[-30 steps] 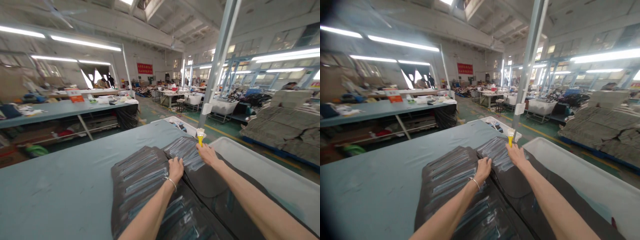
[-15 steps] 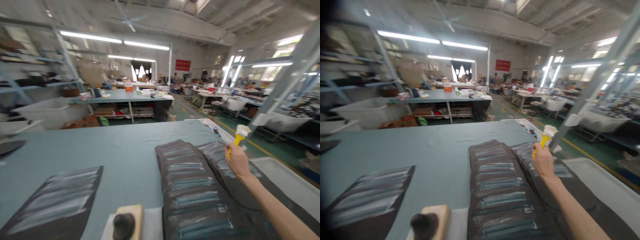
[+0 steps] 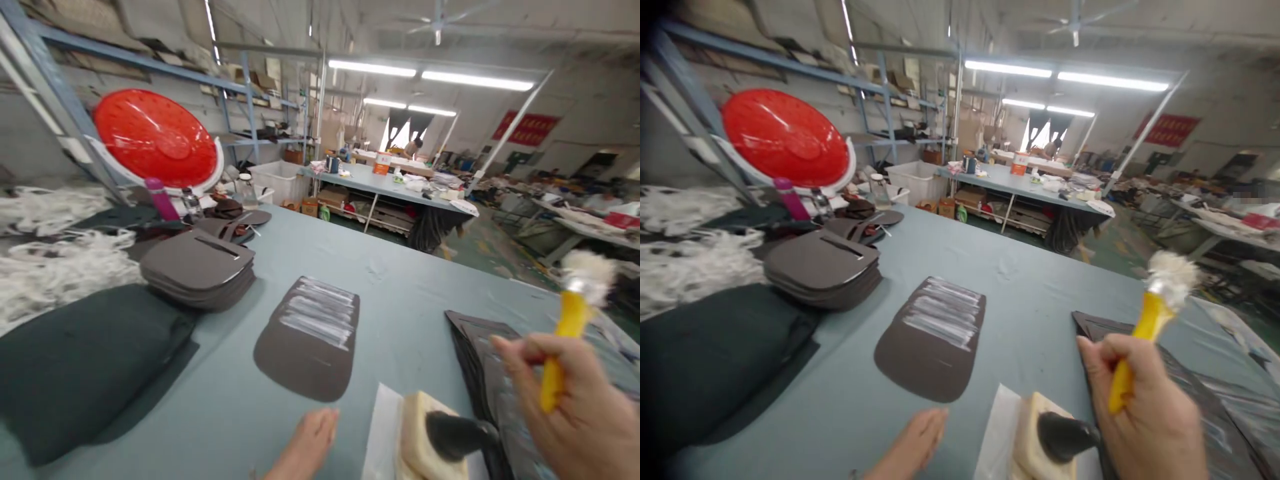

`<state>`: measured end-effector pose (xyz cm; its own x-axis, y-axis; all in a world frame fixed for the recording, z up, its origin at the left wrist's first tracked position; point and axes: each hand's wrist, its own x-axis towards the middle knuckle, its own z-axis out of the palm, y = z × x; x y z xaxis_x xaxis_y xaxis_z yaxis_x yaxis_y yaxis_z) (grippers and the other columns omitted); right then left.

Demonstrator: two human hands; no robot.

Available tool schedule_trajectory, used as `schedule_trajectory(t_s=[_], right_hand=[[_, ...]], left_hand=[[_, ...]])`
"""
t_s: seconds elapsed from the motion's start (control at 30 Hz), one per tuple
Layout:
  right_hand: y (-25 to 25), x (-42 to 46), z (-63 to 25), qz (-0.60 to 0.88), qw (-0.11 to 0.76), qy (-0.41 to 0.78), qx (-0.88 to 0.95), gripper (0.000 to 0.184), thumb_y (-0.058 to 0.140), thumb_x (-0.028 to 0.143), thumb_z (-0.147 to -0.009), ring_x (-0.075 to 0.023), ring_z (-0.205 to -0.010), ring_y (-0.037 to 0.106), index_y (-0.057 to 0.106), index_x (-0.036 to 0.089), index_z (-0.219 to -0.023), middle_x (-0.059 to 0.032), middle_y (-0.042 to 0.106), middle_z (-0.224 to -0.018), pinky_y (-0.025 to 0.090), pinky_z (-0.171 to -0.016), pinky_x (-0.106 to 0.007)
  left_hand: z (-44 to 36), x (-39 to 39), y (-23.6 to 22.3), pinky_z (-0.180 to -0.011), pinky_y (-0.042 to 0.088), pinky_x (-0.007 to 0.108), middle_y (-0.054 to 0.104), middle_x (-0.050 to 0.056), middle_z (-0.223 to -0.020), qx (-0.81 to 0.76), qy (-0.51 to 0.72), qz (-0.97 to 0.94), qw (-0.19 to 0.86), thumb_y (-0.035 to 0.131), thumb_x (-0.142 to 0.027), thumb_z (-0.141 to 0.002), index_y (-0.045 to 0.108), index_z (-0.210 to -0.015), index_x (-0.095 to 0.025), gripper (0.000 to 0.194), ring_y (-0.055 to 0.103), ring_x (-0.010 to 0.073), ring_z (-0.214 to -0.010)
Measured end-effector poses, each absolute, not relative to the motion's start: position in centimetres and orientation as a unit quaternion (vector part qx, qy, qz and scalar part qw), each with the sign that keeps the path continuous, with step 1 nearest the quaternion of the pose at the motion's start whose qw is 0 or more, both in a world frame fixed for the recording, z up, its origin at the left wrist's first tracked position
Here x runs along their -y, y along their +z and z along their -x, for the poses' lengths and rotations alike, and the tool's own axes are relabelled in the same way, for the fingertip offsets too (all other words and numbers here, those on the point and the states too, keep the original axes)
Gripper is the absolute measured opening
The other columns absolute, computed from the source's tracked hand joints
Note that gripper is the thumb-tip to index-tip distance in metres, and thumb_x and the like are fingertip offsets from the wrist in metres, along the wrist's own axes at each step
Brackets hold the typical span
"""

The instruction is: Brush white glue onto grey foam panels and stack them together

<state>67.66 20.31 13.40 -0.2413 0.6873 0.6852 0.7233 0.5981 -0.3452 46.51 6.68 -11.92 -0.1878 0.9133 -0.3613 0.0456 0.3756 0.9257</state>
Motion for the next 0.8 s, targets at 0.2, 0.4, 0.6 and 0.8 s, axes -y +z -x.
schedule_trajectory(t_s=[0.2, 0.4, 0.6, 0.8], right_hand=[[-0.9, -24.1, -51.3, 0.451, 0.307, 0.18, 0.819, 0.023, 0.044, 0.046, -0.087, -0.013, -0.058, 0.053, 0.042, 0.023, -0.081, 0.0014, 0.056, -0.071, 0.04, -0.057, -0.024], [-15.8, -29.6, -45.3, 0.613, 0.211, 0.135, 0.749, 0.015, 0.051, 0.031, -0.079, -0.0177, -0.064, 0.053, 0.039, 0.022, -0.082, 0.0001, 0.051, -0.07, 0.036, -0.06, -0.026], [-19.6, -32.2, -43.3, 0.67, 0.17, 0.09, 0.717, 0.026, 0.056, 0.015, -0.068, -0.0174, -0.073, 0.052, 0.04, 0.022, -0.087, -0.0009, 0.05, -0.077, 0.035, -0.064, -0.024], [-19.6, -33.4, -43.2, 0.706, 0.156, 0.182, 0.666, 0.029, 0.055, 0.013, -0.066, -0.0138, -0.062, 0.048, 0.038, 0.022, -0.088, 0.0049, 0.046, -0.066, 0.03, -0.057, -0.021]], left_hand=[[-29.0, -12.6, -15.9, -0.084, 0.044, 0.031, 0.053, 0.008, -0.104, -0.792, 0.419, -0.373, 0.24, 0.058, -0.038, -0.072, 0.048, -0.111, -0.015, 0.046, 0.057, 0.0175, -0.089], [-18.3, -19.9, -17.6, -0.092, 0.04, 0.039, 0.051, 0.017, -0.12, -0.896, 0.234, -0.329, 0.187, 0.058, -0.041, -0.073, 0.047, -0.118, -0.013, 0.054, 0.047, 0.0297, -0.116], [-15.7, -24.6, -18.8, -0.089, 0.042, 0.038, 0.051, 0.017, -0.124, -0.891, 0.204, -0.354, 0.196, 0.061, -0.035, -0.071, 0.044, -0.123, -0.015, 0.059, 0.048, 0.0302, -0.116], [-14.6, -26.2, -19.8, -0.086, 0.044, 0.044, 0.055, 0.015, -0.114, -0.903, 0.194, -0.321, 0.208, 0.061, -0.039, -0.064, 0.052, -0.11, -0.021, 0.05, 0.052, 0.034, -0.108]])
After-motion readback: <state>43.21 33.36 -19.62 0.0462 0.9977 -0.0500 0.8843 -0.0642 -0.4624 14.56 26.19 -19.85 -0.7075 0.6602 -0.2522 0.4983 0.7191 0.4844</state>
